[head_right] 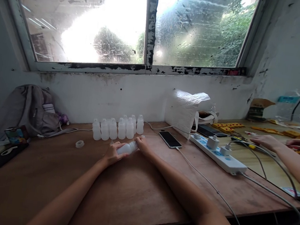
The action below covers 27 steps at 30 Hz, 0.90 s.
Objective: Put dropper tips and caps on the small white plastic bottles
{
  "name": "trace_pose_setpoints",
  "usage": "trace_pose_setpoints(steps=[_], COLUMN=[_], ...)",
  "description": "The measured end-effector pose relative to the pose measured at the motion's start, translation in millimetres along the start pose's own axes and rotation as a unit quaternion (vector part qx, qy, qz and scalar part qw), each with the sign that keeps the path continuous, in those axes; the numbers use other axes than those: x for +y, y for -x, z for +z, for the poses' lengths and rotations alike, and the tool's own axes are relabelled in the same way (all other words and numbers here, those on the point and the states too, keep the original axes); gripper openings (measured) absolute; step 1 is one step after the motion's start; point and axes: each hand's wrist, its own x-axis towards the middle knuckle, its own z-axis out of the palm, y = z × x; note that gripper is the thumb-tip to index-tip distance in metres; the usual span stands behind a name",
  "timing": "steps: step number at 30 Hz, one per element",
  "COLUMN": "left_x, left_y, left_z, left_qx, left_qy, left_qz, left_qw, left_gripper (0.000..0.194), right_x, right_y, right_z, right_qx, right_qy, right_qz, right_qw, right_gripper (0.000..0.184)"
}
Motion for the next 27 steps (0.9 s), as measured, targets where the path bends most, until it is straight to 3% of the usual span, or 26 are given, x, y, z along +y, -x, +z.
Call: trace_pose_setpoints(steps=[16, 27], left_x=[-5.1, -4.6], left_y=[13.9, 16.5], left_z=[-2.9, 0.0], left_qx=[0.021, 0.023], left_qy=[-0.058, -0.127], left_qz=[0.050, 0.078], left_qw=[0.997, 0.988], left_gripper=[0.053, 0.054], right_x=[-3.4, 1.1], right_y=[10.8, 7.2], right_z=[11.6, 14.8], right_qx=[-0.013, -0.001], right_qy=[0.018, 0.030], right_qz=[-0.083, -0.086], right_qw=[0.996, 0.996], right_gripper=[0.028, 0.030])
